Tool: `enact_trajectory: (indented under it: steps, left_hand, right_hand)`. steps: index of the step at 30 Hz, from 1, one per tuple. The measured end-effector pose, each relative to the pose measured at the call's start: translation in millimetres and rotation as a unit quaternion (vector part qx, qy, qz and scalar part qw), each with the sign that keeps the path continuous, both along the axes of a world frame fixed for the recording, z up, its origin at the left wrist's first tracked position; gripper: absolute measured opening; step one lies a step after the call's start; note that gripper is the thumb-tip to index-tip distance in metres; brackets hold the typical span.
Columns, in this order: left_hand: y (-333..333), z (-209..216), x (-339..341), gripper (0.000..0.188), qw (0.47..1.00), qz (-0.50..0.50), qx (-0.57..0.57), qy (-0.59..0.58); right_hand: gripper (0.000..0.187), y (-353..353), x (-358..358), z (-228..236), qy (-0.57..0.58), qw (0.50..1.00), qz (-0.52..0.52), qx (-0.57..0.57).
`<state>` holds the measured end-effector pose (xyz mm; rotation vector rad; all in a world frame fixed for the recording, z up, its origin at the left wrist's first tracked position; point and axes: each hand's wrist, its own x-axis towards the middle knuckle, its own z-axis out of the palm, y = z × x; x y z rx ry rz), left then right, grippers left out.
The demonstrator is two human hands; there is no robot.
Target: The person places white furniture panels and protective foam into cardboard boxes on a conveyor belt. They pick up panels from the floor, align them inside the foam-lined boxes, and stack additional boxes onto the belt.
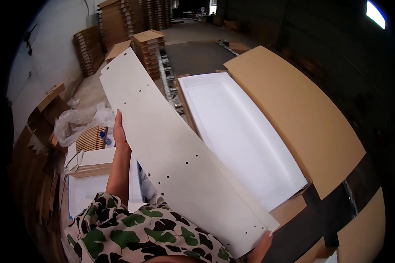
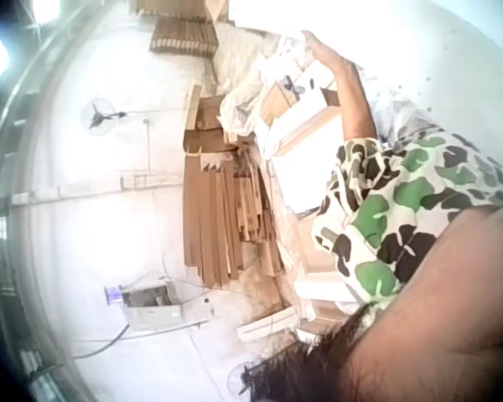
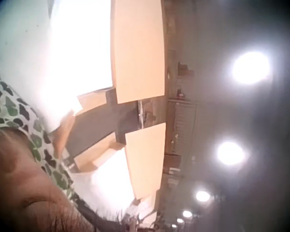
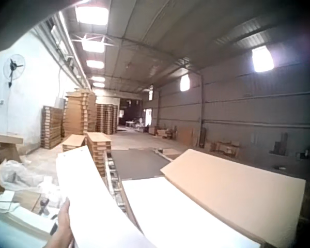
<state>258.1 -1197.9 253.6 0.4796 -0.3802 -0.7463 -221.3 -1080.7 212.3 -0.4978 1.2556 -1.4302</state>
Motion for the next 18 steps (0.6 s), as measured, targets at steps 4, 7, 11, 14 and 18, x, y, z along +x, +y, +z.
enact_trajectory:
  steps: [4, 7, 11, 14, 18]
  left_hand:
    - [-87.1, -7.5, -26.0, 0.048, 0.99, -0.013, 0.131, -0.05]
    - [-179.0, -40.0, -29.3, 0.049, 0.98, -0.07, 0.168, -0.077]
    - [-274.0, -59.9, -55.9, 0.04, 0.939, -0.213, 0.268, -0.039]
    - [-337.4, -84.8, -85.2, 0.036, 0.883, -0.348, 0.31, -0.046]
    - [-377.2, -102.5, -97.5, 0.034, 0.842, -0.403, 0.355, -0.054]
  right_hand:
    - [0.048, 5.1, -22.9, -83.5, 0.17, 0.984, -0.054, 0.028]
    - [0.045, -9.4, -16.1, -78.2, 0.189, 0.973, -0.13, 0.012]
    - [0.046, -80.8, -16.9, -26.6, 0.265, 0.943, -0.189, 0.07]
    - [0.047, -116.6, -52.4, -28.5, 0.245, 0.953, -0.172, 0.036]
    - [0.046, -162.3, -79.9, -38.8, 0.225, 0.958, -0.164, 0.064]
